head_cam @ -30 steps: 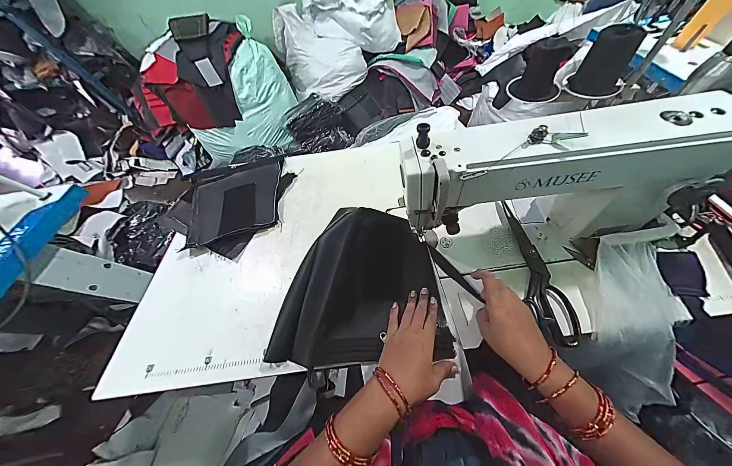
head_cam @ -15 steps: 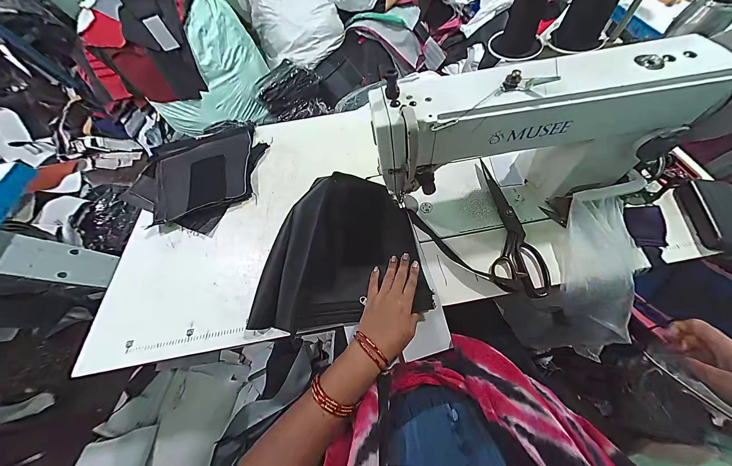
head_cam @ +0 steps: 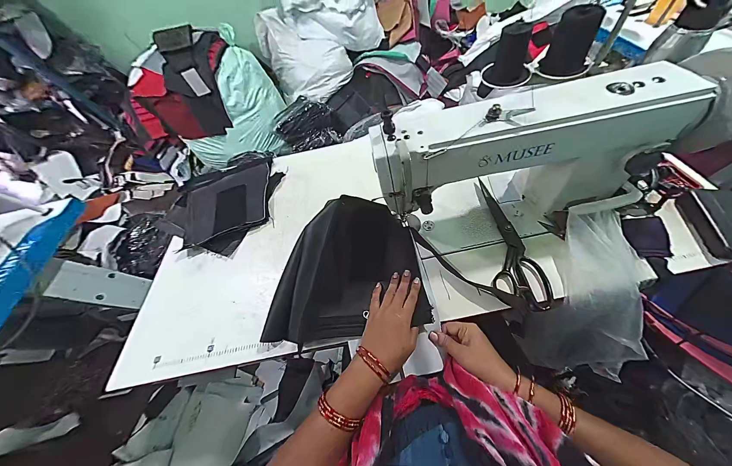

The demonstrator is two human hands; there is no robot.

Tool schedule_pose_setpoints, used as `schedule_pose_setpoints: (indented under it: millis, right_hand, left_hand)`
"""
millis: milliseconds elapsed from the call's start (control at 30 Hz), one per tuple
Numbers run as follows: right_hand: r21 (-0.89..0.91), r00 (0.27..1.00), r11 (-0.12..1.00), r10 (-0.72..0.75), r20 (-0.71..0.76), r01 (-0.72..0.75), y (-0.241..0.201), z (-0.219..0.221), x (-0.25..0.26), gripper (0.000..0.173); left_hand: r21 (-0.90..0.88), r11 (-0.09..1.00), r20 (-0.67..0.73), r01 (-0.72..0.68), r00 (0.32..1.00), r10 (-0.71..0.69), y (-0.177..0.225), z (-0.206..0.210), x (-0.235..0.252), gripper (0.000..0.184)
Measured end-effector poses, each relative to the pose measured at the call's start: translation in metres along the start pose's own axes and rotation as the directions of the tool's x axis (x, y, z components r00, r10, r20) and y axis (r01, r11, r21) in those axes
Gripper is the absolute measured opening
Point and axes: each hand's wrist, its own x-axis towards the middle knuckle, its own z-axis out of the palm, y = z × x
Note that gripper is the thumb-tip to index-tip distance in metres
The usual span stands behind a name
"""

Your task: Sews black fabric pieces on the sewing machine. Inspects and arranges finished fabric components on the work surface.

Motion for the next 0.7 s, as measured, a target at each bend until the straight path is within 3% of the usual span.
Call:
schedule_pose_setpoints:
  millis: [333,700]
  right_hand:
    - [-0.036,0.997,0.999,-0.012,0.078,0.014,0.001,0.008,0.002,0.031]
    - [-0.019,0.998,1.0,-0.023,0.053,0.024,0.003,0.007,0.003,0.03]
  left_hand:
    - [0.113,0.994,0.013,0.002,1.0,-0.003,0.01,-0.006,0.003,0.076]
    - [0.117,0.992,-0.055,-0.041,0.997,0.048,0.002,0.0,0.001,0.077]
